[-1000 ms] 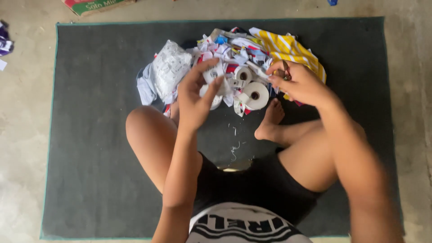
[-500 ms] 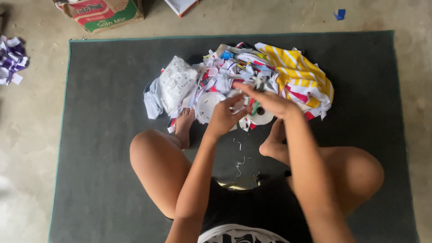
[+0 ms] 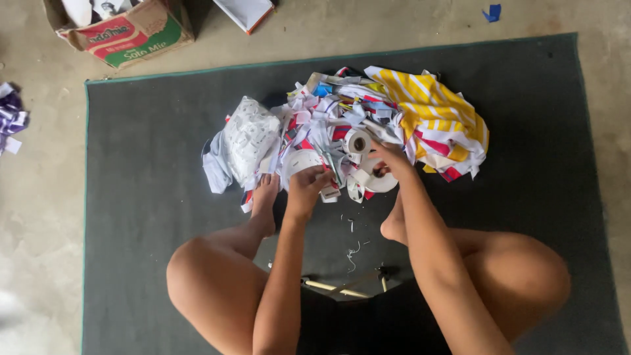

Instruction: Cutting garment labels from fabric scraps using scissors

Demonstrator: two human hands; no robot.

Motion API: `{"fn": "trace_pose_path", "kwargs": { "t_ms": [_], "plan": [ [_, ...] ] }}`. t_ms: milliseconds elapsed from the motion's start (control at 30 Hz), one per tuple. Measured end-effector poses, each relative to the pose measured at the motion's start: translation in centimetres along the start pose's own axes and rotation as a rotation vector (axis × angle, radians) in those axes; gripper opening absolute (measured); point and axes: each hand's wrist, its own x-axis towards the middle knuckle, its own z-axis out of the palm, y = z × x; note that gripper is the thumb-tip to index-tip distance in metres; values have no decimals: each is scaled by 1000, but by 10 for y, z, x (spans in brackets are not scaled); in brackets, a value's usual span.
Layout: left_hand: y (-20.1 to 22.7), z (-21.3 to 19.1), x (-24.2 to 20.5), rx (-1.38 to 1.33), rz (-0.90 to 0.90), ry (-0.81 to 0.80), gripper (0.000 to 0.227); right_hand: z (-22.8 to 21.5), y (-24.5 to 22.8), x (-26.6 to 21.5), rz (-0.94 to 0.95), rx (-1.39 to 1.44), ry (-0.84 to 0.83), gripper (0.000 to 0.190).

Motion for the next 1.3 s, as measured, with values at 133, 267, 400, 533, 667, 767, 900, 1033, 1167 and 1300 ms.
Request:
{"fn": "trace_pose_path", "kwargs": {
  "t_ms": [133,267,400,533,667,767,900,1033,1167,1300],
  "plan": [
    [15,13,0,-104,-24,85,18,-16,62,81,-224,-767,214,68],
    [20,22,-7,-158,-66,84,18,-3,89,112,-111,-704,316,52],
    [8,28,6,-159,-64,53,16,15,73,151,-214,-820,370,49],
    [17,32,7,-133,-86,76,15,35,16,117,-253,-976,266,52],
    [18,27,3,-111,-106,47,13,53,-8,79,-543,-1094,311,44],
    [18,24,4,-94,-113,28,13,59,-8,72,-714,-1181,445,27],
    [24,23,1,-118,-113,20,14,51,-11,57,-982,-1147,525,32],
    [47,27,-5,-141,-96,-5,13,32,-9,59,-795,-908,457,37],
    [44,29,-6,-142,-76,-5,13,17,-25,40,-646,-838,434,44],
    [49,31,-12,-128,-57,-15,14,19,-40,20,-572,-811,443,59]
  ]
}}
